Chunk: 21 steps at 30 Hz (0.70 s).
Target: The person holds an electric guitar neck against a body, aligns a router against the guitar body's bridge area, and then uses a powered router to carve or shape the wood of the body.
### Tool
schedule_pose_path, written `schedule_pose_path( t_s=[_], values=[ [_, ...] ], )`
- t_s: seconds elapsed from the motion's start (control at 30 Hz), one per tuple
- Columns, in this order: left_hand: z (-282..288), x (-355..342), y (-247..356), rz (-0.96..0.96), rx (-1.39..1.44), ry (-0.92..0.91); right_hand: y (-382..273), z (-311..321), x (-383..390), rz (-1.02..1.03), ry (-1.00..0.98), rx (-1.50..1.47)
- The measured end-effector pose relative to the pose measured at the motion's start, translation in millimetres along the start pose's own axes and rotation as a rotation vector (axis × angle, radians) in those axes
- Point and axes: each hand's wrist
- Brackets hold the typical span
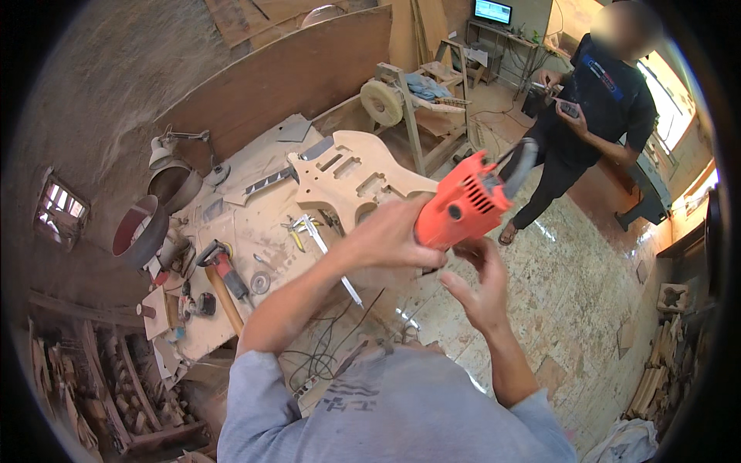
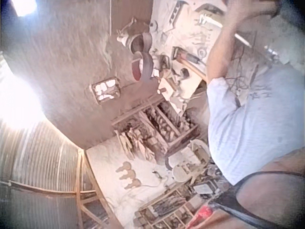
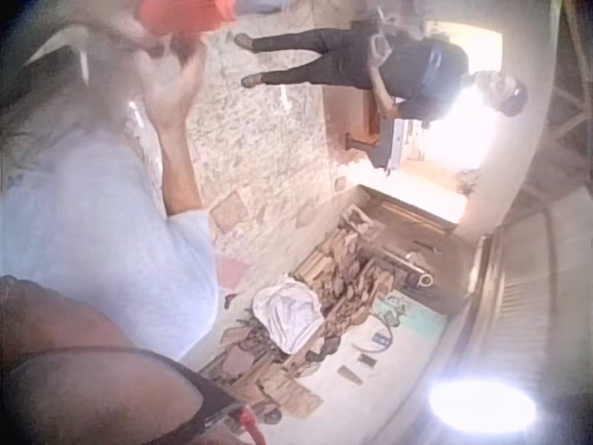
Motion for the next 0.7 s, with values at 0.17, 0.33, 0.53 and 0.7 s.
schedule_pose_path(
  t_s=[0.17,0.33,0.53,0.7],
  values=[
    [40.5,-27.4,19.1,-0.214,-0.092,-0.182,-25.8,-58.9,-68.7,-0.019,0.231,-0.612],
    [68.0,-21.9,17.5,-0.251,-0.248,0.116,-28.4,-72.2,-122.1,0.1,0.283,-0.455],
    [57.3,24.2,-100.2,-0.171,-0.052,0.622,-10.6,-111.3,-157.5,0.116,0.183,-0.183],
    [43.2,27.4,-136.3,-0.009,-0.065,0.541,23.5,-146.8,-181.7,0.087,0.095,-0.188]
  ],
)
Point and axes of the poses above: each hand's wrist, its own x-axis away from the middle knuckle, its own z-axis out of the back of the hand, y = z × x, and after that the axes turned 11 degrees about x, right-handed
